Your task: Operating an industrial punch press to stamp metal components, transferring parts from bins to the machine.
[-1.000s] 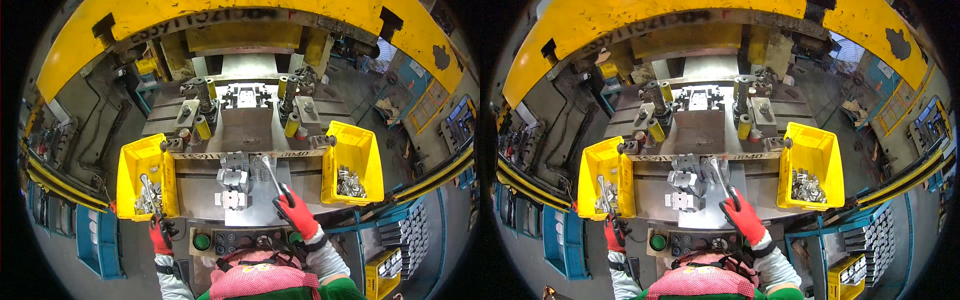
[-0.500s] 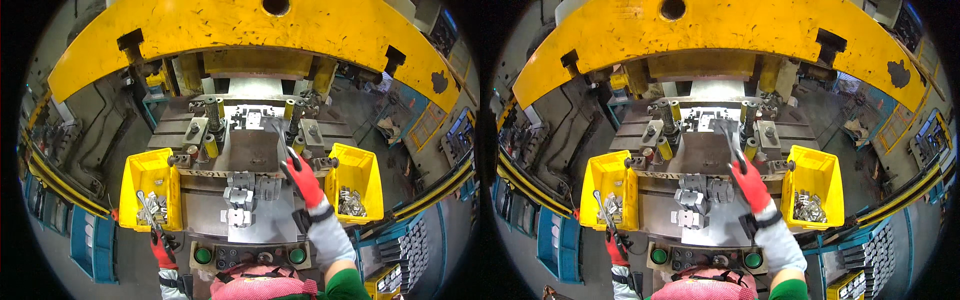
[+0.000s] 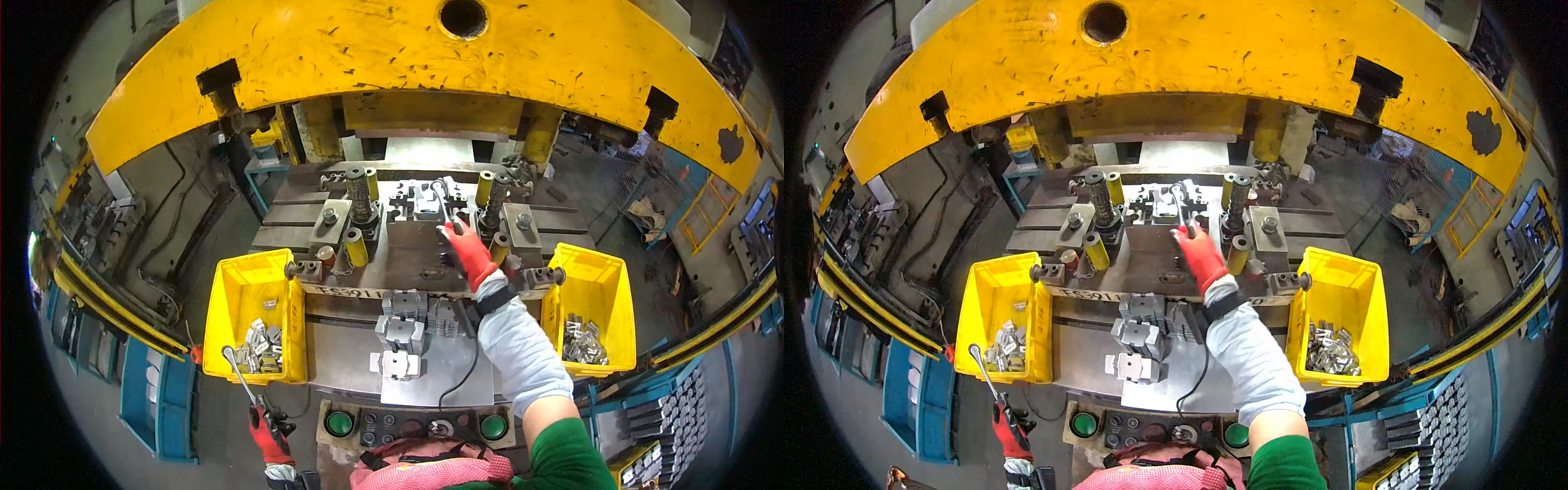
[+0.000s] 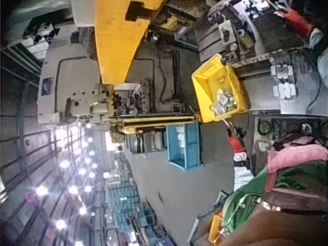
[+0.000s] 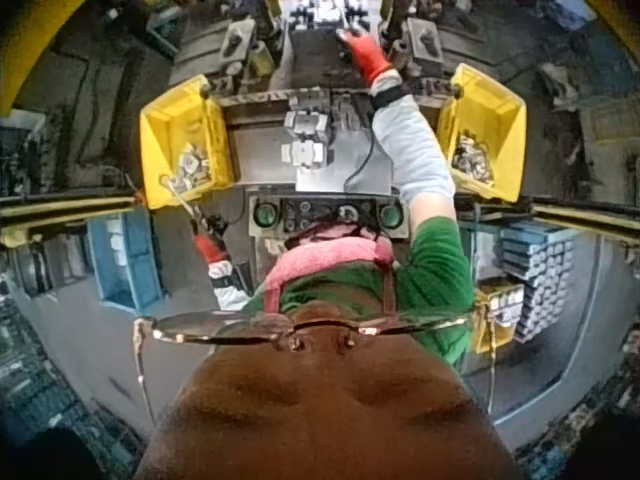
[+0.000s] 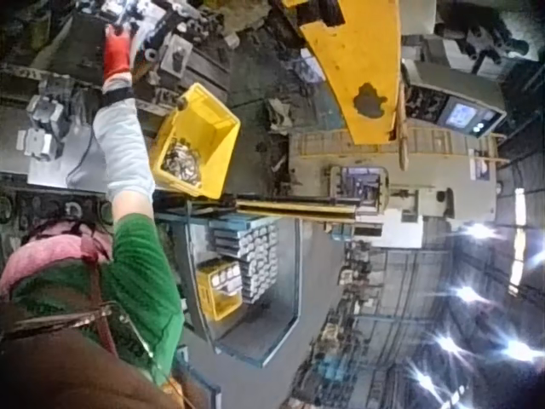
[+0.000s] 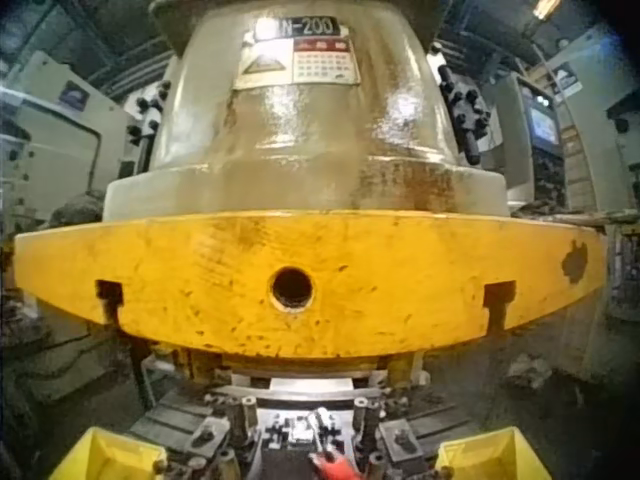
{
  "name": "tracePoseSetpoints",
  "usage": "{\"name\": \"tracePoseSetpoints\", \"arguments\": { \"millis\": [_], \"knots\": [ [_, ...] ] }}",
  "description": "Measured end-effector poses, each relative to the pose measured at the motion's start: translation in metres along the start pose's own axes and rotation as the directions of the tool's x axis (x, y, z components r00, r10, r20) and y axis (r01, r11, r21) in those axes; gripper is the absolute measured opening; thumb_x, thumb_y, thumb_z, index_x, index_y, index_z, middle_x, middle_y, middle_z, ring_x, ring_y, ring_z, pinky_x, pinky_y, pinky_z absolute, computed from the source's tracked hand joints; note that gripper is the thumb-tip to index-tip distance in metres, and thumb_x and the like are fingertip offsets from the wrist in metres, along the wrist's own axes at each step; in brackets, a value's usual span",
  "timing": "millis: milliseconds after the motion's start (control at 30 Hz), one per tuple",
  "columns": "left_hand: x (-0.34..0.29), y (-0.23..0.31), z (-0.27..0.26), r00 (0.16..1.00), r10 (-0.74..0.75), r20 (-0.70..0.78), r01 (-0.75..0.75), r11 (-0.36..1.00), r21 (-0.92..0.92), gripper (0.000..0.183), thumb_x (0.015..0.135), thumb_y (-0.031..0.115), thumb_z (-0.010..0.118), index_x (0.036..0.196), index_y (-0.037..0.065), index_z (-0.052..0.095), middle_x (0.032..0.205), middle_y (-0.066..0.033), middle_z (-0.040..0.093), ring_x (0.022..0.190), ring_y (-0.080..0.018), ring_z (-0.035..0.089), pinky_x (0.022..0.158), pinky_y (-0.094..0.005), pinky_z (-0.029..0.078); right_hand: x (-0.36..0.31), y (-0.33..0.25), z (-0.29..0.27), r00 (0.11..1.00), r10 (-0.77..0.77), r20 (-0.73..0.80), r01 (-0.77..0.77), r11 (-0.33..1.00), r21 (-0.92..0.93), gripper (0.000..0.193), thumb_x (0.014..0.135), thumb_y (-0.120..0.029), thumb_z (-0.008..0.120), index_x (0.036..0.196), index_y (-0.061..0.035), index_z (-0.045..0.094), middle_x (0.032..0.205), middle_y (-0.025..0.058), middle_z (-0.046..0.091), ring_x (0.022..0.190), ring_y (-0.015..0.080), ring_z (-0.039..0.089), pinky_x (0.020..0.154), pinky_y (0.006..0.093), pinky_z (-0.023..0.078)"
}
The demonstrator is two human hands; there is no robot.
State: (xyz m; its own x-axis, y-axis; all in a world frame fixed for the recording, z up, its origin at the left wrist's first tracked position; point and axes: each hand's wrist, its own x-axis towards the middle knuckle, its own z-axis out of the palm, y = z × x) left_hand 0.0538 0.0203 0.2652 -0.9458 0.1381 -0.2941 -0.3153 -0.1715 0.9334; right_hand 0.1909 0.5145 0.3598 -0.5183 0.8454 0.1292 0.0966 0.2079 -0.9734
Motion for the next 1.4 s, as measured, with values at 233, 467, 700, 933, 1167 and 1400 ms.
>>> {"name": "tracePoseSetpoints", "arguments": {
  "millis": [233, 467, 700, 933, 1167, 1400],
  "knots": [
    [-0.008, 0.000, 0.022, 0.999, 0.037, 0.014, -0.038, 0.996, 0.074, 0.034, 0.081, 0.040, 0.045, 0.096, 0.010, 0.048, 0.055, -0.0071, 0.049, 0.035, -0.0149, 0.045, 0.035, -0.0287, 0.042, -0.016, -0.002, 0.036, 0.990, 0.035, -0.140, -0.081, 0.938, -0.338, 0.040, 0.077, -0.024, 0.052, 0.107, -0.0015, 0.040, 0.090, 0.0128, 0.057, 0.085, 0.0295, 0.055, 0.072, 0.0367, 0.042],
    [-0.004, -0.006, 0.032, 1.000, 0.007, -0.007, -0.006, 0.989, 0.149, 0.035, 0.079, 0.041, 0.048, 0.096, 0.010, 0.047, 0.054, -0.0069, 0.049, 0.038, -0.0156, 0.047, 0.034, -0.0299, 0.042, -0.025, -0.020, 0.039, 0.984, -0.002, -0.177, -0.060, 0.935, -0.348, 0.053, 0.077, -0.024, 0.052, 0.119, 0.0018, 0.031, 0.089, 0.0130, 0.058, 0.085, 0.0298, 0.055, 0.072, 0.0374, 0.042],
    [-0.012, -0.010, 0.040, 0.996, 0.039, 0.085, -0.050, 0.990, 0.133, 0.038, 0.079, 0.039, 0.051, 0.107, 0.013, 0.046, 0.055, -0.0049, 0.049, 0.040, -0.0147, 0.048, 0.034, -0.0283, 0.042, -0.018, -0.010, 0.063, 0.968, 0.027, -0.249, -0.097, 0.956, -0.276, 0.056, 0.078, -0.024, 0.052, 0.121, 0.0017, 0.026, 0.090, 0.0135, 0.058, 0.085, 0.0306, 0.054, 0.072, 0.0370, 0.041],
    [-0.019, -0.008, 0.026, 1.000, -0.004, -0.008, 0.005, 0.986, 0.165, 0.036, 0.080, 0.035, 0.050, 0.107, 0.011, 0.044, 0.056, -0.0036, 0.047, 0.037, -0.0123, 0.045, 0.033, -0.0257, 0.041, -0.029, -0.006, 0.060, 0.970, 0.090, -0.224, -0.152, 0.949, -0.277, 0.052, 0.077, -0.024, 0.052, 0.119, -0.0001, 0.031, 0.094, 0.0121, 0.057, 0.089, 0.0294, 0.054, 0.075, 0.0364, 0.042],
    [-0.004, -0.025, 0.024, 0.996, 0.016, 0.085, -0.025, 0.993, 0.111, 0.038, 0.080, 0.036, 0.048, 0.109, 0.011, 0.042, 0.058, -0.0054, 0.049, 0.039, -0.0138, 0.047, 0.035, -0.0284, 0.043, 0.002, -0.001, 0.003, 0.999, 0.025, -0.035, -0.036, 0.932, -0.360, 0.036, 0.077, -0.028, 0.051, 0.097, 0.0019, 0.051, 0.087, 0.0156, 0.059, 0.084, 0.0281, 0.055, 0.074, 0.0335, 0.041],
    [-0.003, -0.041, -0.008, 0.998, 0.067, -0.005, -0.068, 0.993, -0.094, 0.035, 0.081, 0.036, 0.048, 0.107, 0.012, 0.047, 0.064, -0.0045, 0.053, 0.047, -0.0131, 0.050, 0.040, -0.0283, 0.043, -0.125, 0.001, -0.055, 0.993, -0.015, -0.119, 0.061, 0.919, 0.390, 0.039, 0.085, -0.018, 0.046, 0.120, -0.0052, 0.036, 0.084, 0.0015, 0.050, 0.071, 0.0080, 0.046, 0.061, 0.0209, 0.040]
  ]
}}
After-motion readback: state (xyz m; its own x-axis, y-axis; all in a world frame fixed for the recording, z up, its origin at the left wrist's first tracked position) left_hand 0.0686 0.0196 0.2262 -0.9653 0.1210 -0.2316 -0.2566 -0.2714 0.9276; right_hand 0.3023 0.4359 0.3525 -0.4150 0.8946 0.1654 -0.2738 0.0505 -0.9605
